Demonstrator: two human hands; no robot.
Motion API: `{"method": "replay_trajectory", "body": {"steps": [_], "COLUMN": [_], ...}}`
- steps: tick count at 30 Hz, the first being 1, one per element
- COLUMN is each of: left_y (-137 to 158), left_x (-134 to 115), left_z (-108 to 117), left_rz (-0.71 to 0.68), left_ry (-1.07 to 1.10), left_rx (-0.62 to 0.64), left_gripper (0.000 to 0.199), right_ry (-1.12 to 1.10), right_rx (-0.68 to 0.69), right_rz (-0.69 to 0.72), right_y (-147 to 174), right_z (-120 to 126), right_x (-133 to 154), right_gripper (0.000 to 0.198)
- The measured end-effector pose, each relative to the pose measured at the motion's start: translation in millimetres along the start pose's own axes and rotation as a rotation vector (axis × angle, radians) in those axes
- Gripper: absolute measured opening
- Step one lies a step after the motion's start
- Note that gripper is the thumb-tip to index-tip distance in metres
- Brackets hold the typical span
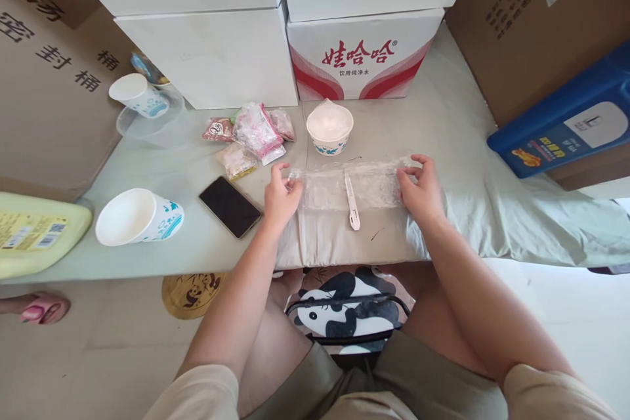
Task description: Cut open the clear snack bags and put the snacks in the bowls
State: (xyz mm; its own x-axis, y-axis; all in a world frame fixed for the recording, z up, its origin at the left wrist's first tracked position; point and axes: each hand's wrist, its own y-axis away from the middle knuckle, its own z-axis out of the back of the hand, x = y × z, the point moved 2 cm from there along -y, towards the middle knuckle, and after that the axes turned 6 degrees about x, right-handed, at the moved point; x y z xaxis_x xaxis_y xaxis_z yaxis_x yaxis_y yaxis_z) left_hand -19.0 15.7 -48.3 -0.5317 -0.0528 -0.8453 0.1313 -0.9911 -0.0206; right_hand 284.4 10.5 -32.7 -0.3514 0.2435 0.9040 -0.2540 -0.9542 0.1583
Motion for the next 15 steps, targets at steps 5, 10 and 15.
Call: {"method": "replay_trajectory", "body": {"steps": [5,10,15], "left_y": [1.5,0.9,-0.8], "left_x": [-5.3,-2.2,-0.9], "left_z": [5.1,4.6,2.3], "left_rz": [0.002,-0.056,-0.182], "left_ry": [-0.044,-0.050,0.096], "left_rx": [-0.073,-0.006,0.041], "left_gripper": [0.019,0.002,0.030], "right_ry": [0.169,0.267,0.238], "right_rx": [-0.051,0.019,0.054], "right_rz": [0.094,0.231,0.230], "right_y": [2.3,3.7,4.5], "right_z": [2.7,2.7,4.2], "right_x": [-2.5,-8.4,-9.0], "right_gripper": [0.041,0.018,0.029]}}
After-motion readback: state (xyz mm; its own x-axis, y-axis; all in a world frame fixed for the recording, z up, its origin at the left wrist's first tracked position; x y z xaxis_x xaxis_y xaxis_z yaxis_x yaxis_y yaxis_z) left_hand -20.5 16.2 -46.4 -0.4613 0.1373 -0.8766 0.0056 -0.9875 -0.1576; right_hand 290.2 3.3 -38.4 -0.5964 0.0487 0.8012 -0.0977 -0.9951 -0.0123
